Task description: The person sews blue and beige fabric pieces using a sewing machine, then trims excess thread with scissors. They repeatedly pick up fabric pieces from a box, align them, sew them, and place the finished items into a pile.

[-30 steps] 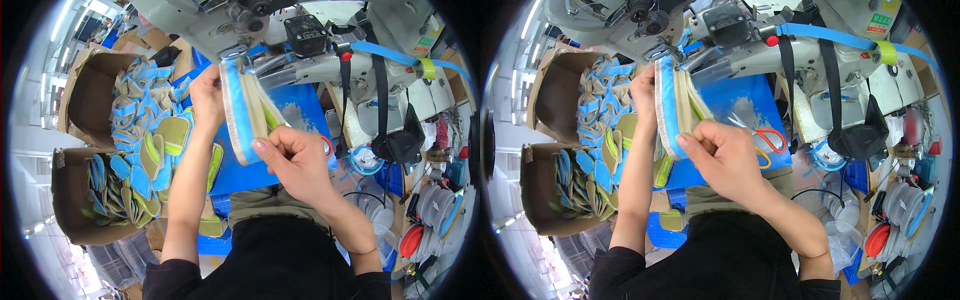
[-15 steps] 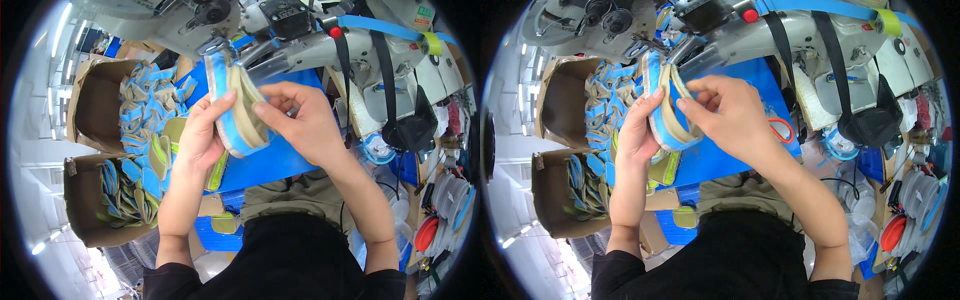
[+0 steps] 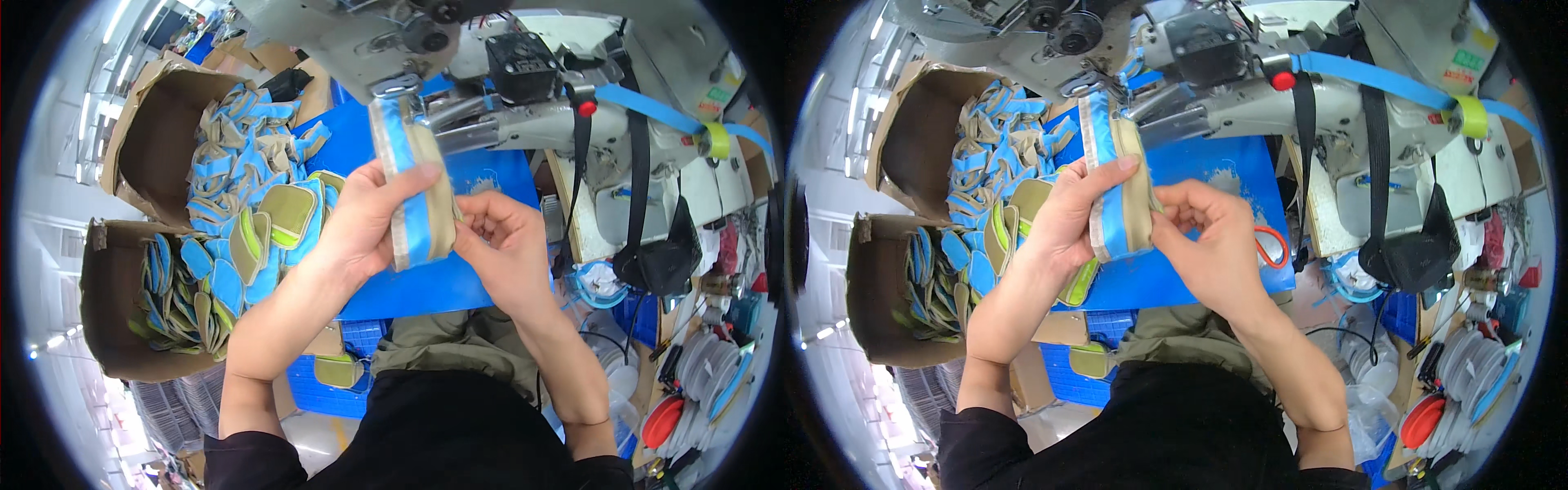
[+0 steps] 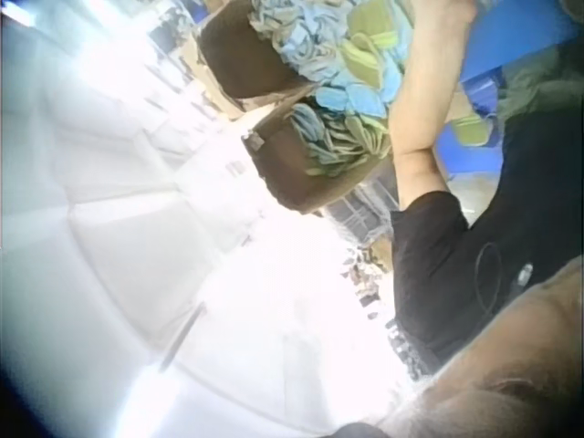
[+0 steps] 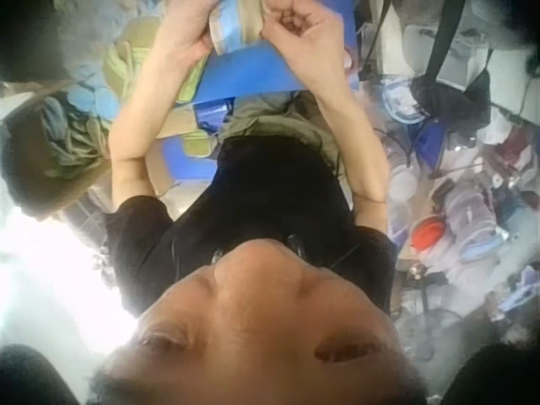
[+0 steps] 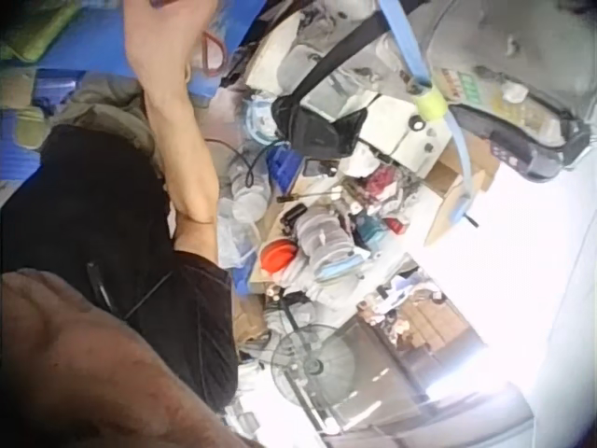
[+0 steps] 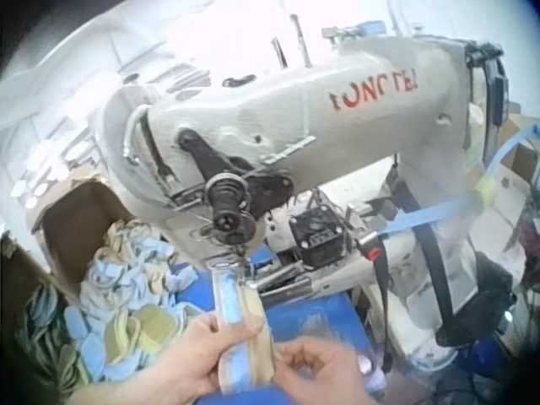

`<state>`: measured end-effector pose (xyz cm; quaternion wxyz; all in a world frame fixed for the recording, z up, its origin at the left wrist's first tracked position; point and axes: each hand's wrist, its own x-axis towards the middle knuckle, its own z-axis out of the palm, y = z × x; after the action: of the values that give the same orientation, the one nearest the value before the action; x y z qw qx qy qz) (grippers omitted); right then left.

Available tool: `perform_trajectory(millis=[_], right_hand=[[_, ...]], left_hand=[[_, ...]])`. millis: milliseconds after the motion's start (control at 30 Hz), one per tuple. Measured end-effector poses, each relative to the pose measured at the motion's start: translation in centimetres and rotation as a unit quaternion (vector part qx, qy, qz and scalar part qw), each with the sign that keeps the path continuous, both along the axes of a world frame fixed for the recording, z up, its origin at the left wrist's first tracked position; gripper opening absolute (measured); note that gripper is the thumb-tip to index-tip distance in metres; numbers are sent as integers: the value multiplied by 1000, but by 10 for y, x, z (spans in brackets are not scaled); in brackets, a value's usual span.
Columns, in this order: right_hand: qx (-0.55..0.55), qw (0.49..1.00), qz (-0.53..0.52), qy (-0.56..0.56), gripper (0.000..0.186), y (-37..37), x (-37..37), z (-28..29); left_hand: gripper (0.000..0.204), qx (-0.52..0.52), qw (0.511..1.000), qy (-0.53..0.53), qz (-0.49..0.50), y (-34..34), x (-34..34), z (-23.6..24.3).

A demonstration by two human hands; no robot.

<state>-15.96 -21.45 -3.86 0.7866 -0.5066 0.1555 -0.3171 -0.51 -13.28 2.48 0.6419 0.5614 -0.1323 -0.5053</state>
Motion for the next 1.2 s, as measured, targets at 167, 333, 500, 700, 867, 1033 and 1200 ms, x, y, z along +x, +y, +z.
perform_trajectory(millis=[167, 333, 500, 700, 867, 1033, 1200], right_hand=[[-9, 1000, -10, 7, 19, 3, -1, -2], [19, 1000, -7, 7, 22, 3, 1, -1], [29, 999, -11, 7, 24, 0, 9, -5], [5, 1000, -9, 9, 24, -1, 11, -7], [24, 1000, -5, -7, 20, -11, 25, 0], [13, 1000, -13, -14, 18, -13, 30, 3], [-6, 1000, -20, -1, 19, -12, 30, 1]], left_hand=[[23, 8, 1000, -2, 15, -1, 0, 1], [18, 30, 999, -4, 24, -7, 3, 3], [18, 6, 1000, -13, 15, -14, 14, 1], [18, 9, 1000, -10, 20, -15, 16, 2], [20, -8, 1000, -18, 25, -23, 23, 2], [24, -23, 999, -37, 10, -10, 18, 4], [29, -7, 999, -32, -5, -7, 16, -2]])
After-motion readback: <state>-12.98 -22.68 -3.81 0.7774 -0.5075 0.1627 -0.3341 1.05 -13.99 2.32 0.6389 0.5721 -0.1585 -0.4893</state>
